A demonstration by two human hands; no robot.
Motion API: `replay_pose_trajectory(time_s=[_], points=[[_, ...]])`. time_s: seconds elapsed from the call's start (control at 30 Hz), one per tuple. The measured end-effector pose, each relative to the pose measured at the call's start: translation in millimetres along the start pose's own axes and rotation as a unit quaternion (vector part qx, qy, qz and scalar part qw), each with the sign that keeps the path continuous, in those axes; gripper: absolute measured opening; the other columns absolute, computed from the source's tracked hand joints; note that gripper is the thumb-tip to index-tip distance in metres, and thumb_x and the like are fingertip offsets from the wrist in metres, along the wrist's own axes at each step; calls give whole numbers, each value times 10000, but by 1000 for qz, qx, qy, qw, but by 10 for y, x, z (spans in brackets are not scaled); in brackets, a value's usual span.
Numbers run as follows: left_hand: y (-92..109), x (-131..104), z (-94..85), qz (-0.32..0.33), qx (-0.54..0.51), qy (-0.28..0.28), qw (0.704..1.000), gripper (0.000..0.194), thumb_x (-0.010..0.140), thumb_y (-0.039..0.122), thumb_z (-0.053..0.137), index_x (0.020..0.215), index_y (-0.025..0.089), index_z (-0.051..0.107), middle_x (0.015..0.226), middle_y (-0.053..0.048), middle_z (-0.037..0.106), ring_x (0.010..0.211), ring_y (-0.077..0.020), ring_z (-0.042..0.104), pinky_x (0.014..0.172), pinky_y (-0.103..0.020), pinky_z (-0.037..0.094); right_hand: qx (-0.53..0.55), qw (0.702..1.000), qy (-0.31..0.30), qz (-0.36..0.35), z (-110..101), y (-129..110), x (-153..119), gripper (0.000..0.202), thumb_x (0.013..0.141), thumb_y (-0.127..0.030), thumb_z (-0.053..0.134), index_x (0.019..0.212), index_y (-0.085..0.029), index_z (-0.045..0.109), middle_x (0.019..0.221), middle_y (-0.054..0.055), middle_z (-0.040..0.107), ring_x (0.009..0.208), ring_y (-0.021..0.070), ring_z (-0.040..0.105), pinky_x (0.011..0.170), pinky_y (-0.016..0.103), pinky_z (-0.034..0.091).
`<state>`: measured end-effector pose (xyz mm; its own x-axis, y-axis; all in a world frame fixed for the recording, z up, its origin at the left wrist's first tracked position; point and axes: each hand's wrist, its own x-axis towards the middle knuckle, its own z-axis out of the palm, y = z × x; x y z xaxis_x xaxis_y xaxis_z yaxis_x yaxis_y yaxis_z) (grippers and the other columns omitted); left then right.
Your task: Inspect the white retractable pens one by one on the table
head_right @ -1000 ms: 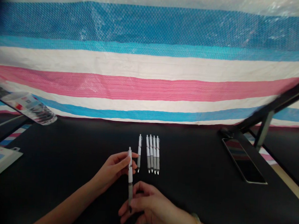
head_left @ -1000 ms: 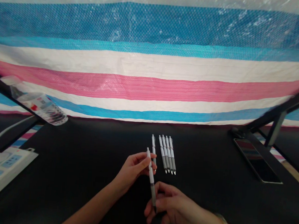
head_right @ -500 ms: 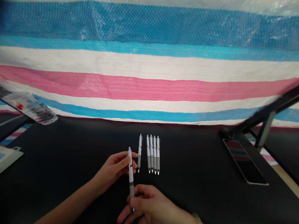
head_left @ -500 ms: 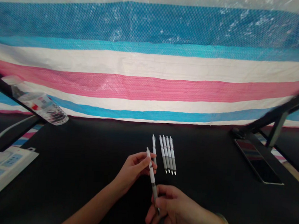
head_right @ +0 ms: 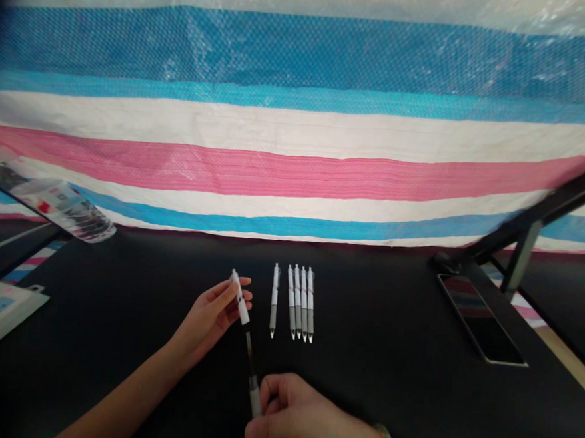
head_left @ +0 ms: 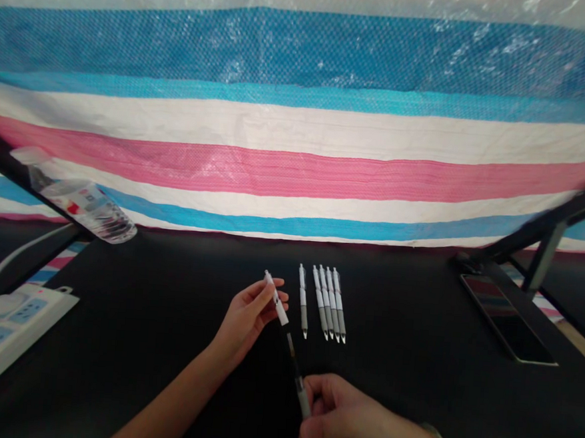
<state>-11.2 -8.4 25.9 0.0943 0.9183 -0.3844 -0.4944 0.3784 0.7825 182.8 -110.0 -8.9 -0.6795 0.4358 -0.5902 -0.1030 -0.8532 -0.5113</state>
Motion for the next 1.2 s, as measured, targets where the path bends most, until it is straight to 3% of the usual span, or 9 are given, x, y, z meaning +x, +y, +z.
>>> replay_pose_trajectory(time_s=[0.37,0.63,0.9,1.03,1.13,1.2], points=[[-29,-15,19,-16,8,-11,1000,479,597,433,939,900,112,753,707,-47,753,618,-138,700,615,-219,571,6,1000,-5,0,25,-46,-23,488,595,-245,863,912,-172,500,682,45,739,556,138,685,462,157,485],[-172,-149,65,-53,106,-143,983,413,712,467,862,877,121,707,740,-79,768,638,-171,725,601,-239,570,31,999,-22,-39,8,-86,-12,518,663,-346,863,929,-189,448,665,32,723,505,135,673,452,168,493],[-172,-167,57,-55,131,-181,973,374,770,442,824,916,119,701,791,-94,778,685,-190,745,651,-269,586,41,996,-31,-70,10,-27,34,464,747,-426,817,889,-198,440,672,16,709,474,126,657,412,153,444],[-166,-132,21,-63,107,-195,973,357,787,424,816,933,116,709,801,-96,778,696,-191,748,667,-270,589,56,994,-40,-83,45,-58,30,398,830,-472,741,926,-144,537,856,118,747,593,169,716,425,170,463],[-166,-109,8,-60,87,-179,978,356,785,414,821,951,119,711,801,-94,776,691,-184,741,663,-261,582,80,991,-40,-101,61,-91,5,444,904,-502,644,1079,-97,595,1104,207,719,740,211,752,469,188,507],[-166,-100,4,-55,80,-166,981,354,785,410,822,957,120,713,804,-95,776,695,-184,740,662,-259,578,85,990,-46,-107,57,-95,-5,452,910,-498,641,1152,-122,574,1193,206,689,798,237,760,469,196,521]])
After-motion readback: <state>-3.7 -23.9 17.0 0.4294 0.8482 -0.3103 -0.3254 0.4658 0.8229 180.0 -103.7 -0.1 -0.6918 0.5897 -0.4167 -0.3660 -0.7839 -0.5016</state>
